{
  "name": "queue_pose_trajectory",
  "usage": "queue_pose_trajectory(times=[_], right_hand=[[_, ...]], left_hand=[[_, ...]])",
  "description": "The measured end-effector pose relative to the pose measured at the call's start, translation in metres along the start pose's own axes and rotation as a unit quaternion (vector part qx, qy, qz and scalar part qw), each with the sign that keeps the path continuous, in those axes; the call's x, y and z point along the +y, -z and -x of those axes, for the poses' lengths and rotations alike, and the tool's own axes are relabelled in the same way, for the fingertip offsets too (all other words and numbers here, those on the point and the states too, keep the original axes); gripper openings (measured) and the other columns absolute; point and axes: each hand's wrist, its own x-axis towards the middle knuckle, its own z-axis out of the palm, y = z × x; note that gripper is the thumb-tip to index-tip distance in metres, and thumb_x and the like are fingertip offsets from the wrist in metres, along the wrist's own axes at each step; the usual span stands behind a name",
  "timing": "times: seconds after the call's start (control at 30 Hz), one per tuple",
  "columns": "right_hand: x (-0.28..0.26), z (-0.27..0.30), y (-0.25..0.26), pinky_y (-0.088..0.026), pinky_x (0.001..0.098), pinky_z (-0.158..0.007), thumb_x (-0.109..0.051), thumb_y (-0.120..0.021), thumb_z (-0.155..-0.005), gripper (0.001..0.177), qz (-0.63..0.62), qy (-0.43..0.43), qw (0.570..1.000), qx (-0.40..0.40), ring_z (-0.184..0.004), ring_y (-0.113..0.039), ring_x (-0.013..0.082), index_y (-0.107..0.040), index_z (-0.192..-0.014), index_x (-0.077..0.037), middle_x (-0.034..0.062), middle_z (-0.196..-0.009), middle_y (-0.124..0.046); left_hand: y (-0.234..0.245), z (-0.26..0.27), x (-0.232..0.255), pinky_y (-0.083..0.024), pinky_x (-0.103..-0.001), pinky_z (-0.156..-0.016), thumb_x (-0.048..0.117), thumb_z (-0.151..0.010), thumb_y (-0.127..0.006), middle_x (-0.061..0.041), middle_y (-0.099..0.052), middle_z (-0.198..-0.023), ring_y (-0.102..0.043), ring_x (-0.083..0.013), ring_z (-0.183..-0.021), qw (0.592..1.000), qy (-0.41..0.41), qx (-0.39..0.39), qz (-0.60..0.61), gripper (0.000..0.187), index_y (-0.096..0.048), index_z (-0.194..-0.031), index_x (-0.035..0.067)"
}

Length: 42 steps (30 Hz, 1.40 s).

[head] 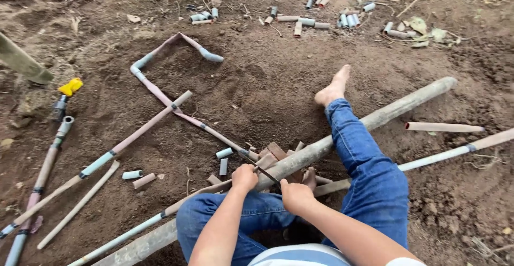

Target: A person sitting on the ground uses a hacksaw blade to saw through a bamboo pole.

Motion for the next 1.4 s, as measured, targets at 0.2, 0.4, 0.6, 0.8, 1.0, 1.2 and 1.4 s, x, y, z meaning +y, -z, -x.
queue_pose_trajectory(times=[0.2, 0.4, 0.6, 0.8, 1.0, 1.2, 1.4], right_hand=[[-0.012, 0.047, -0.006, 0.000, 0.0553, -0.135, -0.098, -0.058, -0.082, 0.120, -0.068, -0.061, 0.996, 0.022, -0.167, -0.004, 0.0330, -0.009, -0.174, -0.038, -0.0031, -0.183, -0.004], [0.005, -0.014, 0.008, -0.006, 0.0459, -0.139, -0.096, -0.047, -0.094, 0.105, -0.044, -0.039, 0.998, -0.021, -0.167, -0.012, 0.0270, -0.005, -0.172, -0.041, -0.0060, -0.182, -0.003], [0.010, -0.033, 0.011, -0.002, 0.0447, -0.140, -0.090, -0.044, -0.101, 0.097, -0.021, -0.016, 0.999, -0.022, -0.168, -0.012, 0.0237, -0.005, -0.172, -0.036, -0.0069, -0.182, -0.001], [-0.005, 0.009, 0.007, -0.013, 0.0453, -0.137, -0.095, -0.056, -0.088, 0.115, -0.084, -0.058, 0.995, -0.010, -0.166, -0.014, 0.0283, -0.009, -0.174, -0.035, -0.0006, -0.182, -0.009], [-0.022, 0.061, -0.005, -0.011, 0.0478, -0.138, -0.093, -0.048, -0.090, 0.110, -0.071, -0.046, 0.996, -0.014, -0.166, -0.017, 0.0304, -0.006, -0.173, -0.035, 0.0015, -0.183, -0.007], [-0.007, 0.025, -0.003, 0.002, 0.0437, -0.139, -0.092, -0.035, -0.097, 0.097, -0.018, -0.039, 0.999, -0.026, -0.169, -0.004, 0.0203, 0.001, -0.171, -0.039, -0.0123, -0.182, 0.006], [0.001, 0.005, 0.003, 0.007, 0.0499, -0.138, -0.089, -0.042, -0.103, 0.097, -0.016, 0.003, 1.000, -0.027, -0.169, 0.002, 0.0279, 0.001, -0.172, -0.037, -0.0096, -0.182, 0.008]], left_hand=[[-0.011, -0.012, -0.010, -0.058, -0.049, -0.101, 0.029, -0.093, -0.060, -0.009, -0.076, -0.113, -0.071, -0.0339, -0.122, 1.000, 0.006, -0.006, 0.008, 0.026, -0.081, -0.107, 0.020], [0.000, 0.006, 0.006, -0.060, -0.049, -0.097, 0.023, -0.091, -0.060, -0.011, -0.078, -0.105, -0.075, -0.0351, -0.115, 1.000, 0.017, 0.018, -0.006, 0.027, -0.082, -0.104, 0.015], [0.003, 0.009, 0.008, -0.061, -0.050, -0.095, 0.020, -0.092, -0.055, -0.012, -0.077, -0.103, -0.075, -0.0357, -0.113, 0.999, 0.005, 0.021, -0.024, 0.030, -0.082, -0.104, 0.013], [0.003, 0.009, 0.006, -0.062, -0.050, -0.094, 0.019, -0.094, -0.059, -0.013, -0.076, -0.100, -0.074, -0.0360, -0.110, 1.000, 0.001, 0.012, 0.012, 0.027, -0.083, -0.105, 0.011], [0.007, 0.004, 0.002, -0.060, -0.049, -0.097, 0.018, -0.096, -0.059, -0.015, -0.075, -0.106, -0.073, -0.0362, -0.113, 1.000, -0.018, -0.001, 0.022, 0.029, -0.082, -0.111, 0.010], [-0.001, 0.006, 0.003, -0.062, -0.051, -0.099, 0.025, -0.094, -0.061, -0.011, -0.075, -0.109, -0.073, -0.0366, -0.116, 0.999, -0.016, 0.001, 0.028, 0.025, -0.081, -0.106, 0.016], [-0.004, 0.003, 0.000, -0.061, -0.053, -0.097, 0.024, -0.098, -0.058, -0.015, -0.073, -0.111, -0.071, -0.0399, -0.117, 1.000, -0.025, 0.000, 0.018, 0.027, -0.079, -0.109, 0.013]])
